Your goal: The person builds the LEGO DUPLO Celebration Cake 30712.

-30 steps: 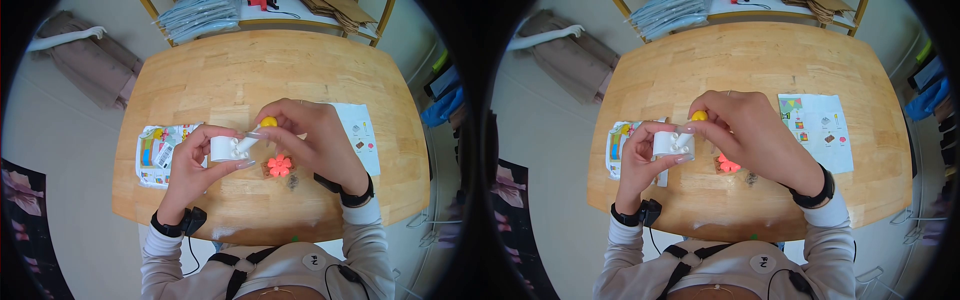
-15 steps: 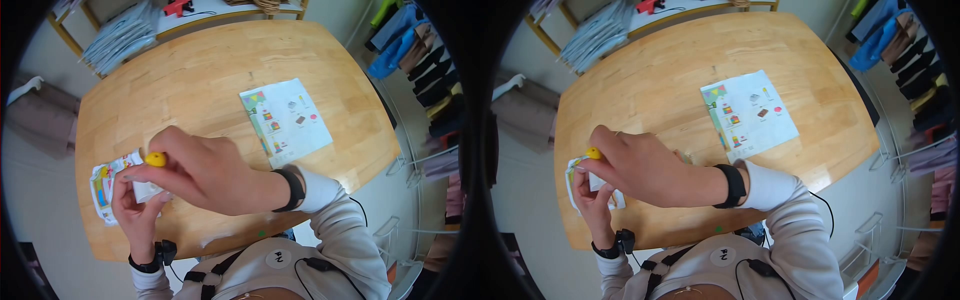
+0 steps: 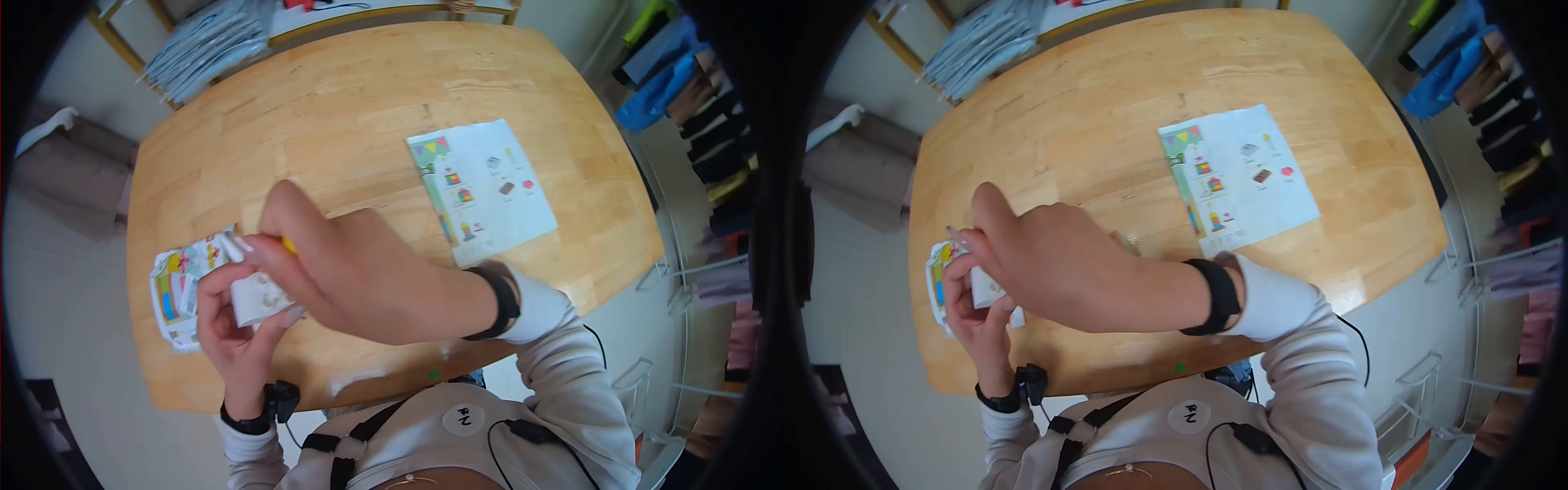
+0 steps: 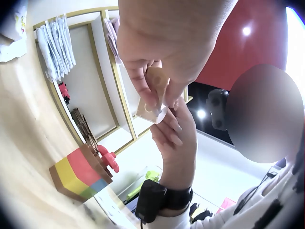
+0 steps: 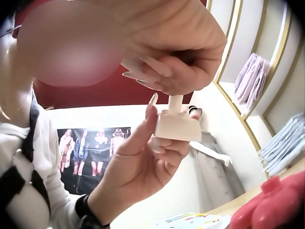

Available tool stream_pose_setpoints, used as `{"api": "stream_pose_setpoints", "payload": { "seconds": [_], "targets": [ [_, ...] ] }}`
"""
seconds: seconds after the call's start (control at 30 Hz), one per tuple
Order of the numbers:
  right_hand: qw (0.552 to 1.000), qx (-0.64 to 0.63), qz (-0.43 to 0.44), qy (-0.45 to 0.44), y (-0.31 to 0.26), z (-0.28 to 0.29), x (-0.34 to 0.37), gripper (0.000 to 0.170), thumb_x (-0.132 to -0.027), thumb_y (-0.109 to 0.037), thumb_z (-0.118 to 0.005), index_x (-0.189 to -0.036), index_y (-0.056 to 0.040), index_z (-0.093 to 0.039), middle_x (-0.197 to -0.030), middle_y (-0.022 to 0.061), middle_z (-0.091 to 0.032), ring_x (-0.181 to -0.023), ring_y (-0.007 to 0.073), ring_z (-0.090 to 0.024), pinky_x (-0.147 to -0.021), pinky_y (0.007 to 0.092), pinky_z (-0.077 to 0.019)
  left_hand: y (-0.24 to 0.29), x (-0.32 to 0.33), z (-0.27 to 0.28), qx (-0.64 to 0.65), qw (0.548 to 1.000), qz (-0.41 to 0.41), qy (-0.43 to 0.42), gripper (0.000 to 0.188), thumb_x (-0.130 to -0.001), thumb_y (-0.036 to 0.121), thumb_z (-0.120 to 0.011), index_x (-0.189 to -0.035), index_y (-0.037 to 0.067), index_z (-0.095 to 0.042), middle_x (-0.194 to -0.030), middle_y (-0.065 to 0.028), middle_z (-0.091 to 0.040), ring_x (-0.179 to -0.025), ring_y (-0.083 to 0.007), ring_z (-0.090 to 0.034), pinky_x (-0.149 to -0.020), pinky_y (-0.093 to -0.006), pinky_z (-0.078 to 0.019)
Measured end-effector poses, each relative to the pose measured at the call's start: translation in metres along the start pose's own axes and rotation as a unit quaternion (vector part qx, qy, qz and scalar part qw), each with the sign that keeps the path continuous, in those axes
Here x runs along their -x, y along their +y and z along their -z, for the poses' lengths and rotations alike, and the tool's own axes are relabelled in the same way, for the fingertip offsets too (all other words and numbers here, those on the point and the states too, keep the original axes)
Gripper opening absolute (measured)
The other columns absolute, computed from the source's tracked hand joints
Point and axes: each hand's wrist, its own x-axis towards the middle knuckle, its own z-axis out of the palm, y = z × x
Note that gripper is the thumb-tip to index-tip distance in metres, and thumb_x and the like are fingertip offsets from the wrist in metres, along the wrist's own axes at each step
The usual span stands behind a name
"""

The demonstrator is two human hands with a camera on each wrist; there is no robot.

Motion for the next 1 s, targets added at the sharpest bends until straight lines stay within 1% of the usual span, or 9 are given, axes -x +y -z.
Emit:
{"api": "stream_pose_setpoints", "payload": {
  "seconds": [0.2,0.33,0.4,0.53,0.63,0.7,0.77,0.93,1.0],
  "targets": [
    [0.985,0.091,0.149,-0.004,0.000,0.007,-0.006,0.009,-0.091,-0.003,-0.059,-0.088,0.0008,-0.052,-0.074,0.0093,-0.054,-0.047,0.0220,-0.055,-0.041,0.0308,-0.0401,-0.002,-0.003,0.001,0.114,0.992,0.026,-0.037,0.055,-0.073,-0.009,-0.077,-0.118,0.002,-0.048,-0.108,-0.0105,-0.063,-0.097,-0.0152,-0.064,-0.080,-0.0284,-0.0562],
    [0.989,0.051,0.136,-0.006,-0.003,0.010,-0.005,0.008,-0.089,-0.001,-0.061,-0.089,0.0008,-0.053,-0.072,0.0106,-0.055,-0.049,0.0219,-0.056,-0.042,0.0293,-0.0408,-0.006,-0.006,0.001,0.150,0.987,0.014,-0.059,0.056,-0.072,-0.008,-0.077,-0.119,0.001,-0.047,-0.108,-0.0117,-0.063,-0.094,-0.0161,-0.065,-0.079,-0.0278,-0.0562],
    [0.980,0.030,0.198,0.010,-0.001,0.010,-0.006,0.008,-0.089,-0.001,-0.060,-0.090,0.0006,-0.053,-0.075,0.0110,-0.056,-0.050,0.0225,-0.057,-0.043,0.0297,-0.0418,-0.007,-0.008,0.002,0.143,0.986,0.006,-0.080,0.056,-0.072,-0.008,-0.077,-0.119,0.000,-0.047,-0.108,-0.0119,-0.063,-0.094,-0.0162,-0.065,-0.079,-0.0278,-0.0561],
    [0.977,0.020,0.212,-0.005,0.008,0.008,-0.008,0.009,-0.091,-0.003,-0.059,-0.094,0.0004,-0.052,-0.074,0.0094,-0.057,-0.049,0.0206,-0.056,-0.045,0.0297,-0.0425,-0.005,-0.011,0.004,0.227,0.967,0.060,-0.095,0.056,-0.076,-0.006,-0.075,-0.124,-0.001,-0.047,-0.110,-0.0116,-0.064,-0.092,-0.0156,-0.066,-0.075,-0.0267,-0.0569],
    [0.990,-0.097,0.092,-0.035,0.012,0.006,-0.013,0.009,-0.094,-0.006,-0.058,-0.098,-0.0015,-0.051,-0.070,0.0065,-0.058,-0.049,0.0156,-0.055,-0.046,0.0277,-0.0419,-0.006,-0.015,0.011,0.207,0.970,0.090,-0.084,0.053,-0.080,-0.006,-0.072,-0.126,-0.001,-0.047,-0.111,-0.0118,-0.064,-0.092,-0.0156,-0.066,-0.072,-0.0257,-0.0576],
    [0.978,-0.177,-0.043,-0.101,0.009,0.011,-0.017,0.024,-0.095,-0.021,-0.060,-0.099,-0.0022,-0.047,-0.067,0.0129,-0.057,-0.049,0.0306,-0.056,-0.045,0.0364,-0.0409,-0.010,-0.015,0.015,0.185,0.975,0.095,-0.073,0.050,-0.082,-0.006,-0.070,-0.126,-0.001,-0.047,-0.112,-0.0120,-0.064,-0.092,-0.0159,-0.067,-0.071,-0.0252,-0.0579],
    [0.986,-0.131,-0.024,-0.104,0.015,0.006,-0.016,0.024,-0.096,-0.022,-0.060,-0.098,-0.0022,-0.047,-0.062,0.0137,-0.056,-0.049,0.0304,-0.057,-0.046,0.0366,-0.0410,-0.013,-0.015,0.016,0.131,0.978,0.140,-0.076,0.047,-0.083,-0.009,-0.068,-0.125,-0.001,-0.049,-0.113,-0.0126,-0.064,-0.093,-0.0165,-0.067,-0.073,-0.0258,-0.0584],
    [0.994,-0.035,-0.028,-0.100,0.013,-0.001,-0.016,0.026,-0.095,-0.023,-0.061,-0.094,-0.0018,-0.046,-0.055,0.0151,-0.055,-0.050,0.0307,-0.058,-0.047,0.0370,-0.0424,-0.021,-0.013,0.009,0.100,0.987,0.105,-0.068,0.044,-0.085,-0.006,-0.068,-0.125,-0.002,-0.049,-0.109,-0.0110,-0.066,-0.096,-0.0165,-0.067,-0.078,-0.0272,-0.0583],
    [0.976,-0.094,-0.155,-0.119,0.005,0.000,-0.021,0.029,-0.094,-0.025,-0.063,-0.089,-0.0008,-0.048,-0.054,0.0166,-0.055,-0.051,0.0332,-0.059,-0.048,0.0375,-0.0449,-0.029,-0.016,0.010,0.085,0.989,0.091,-0.077,0.042,-0.086,-0.003,-0.069,-0.124,-0.002,-0.051,-0.107,-0.0103,-0.067,-0.099,-0.0150,-0.067,-0.082,-0.0261,-0.0565]
  ]
}}
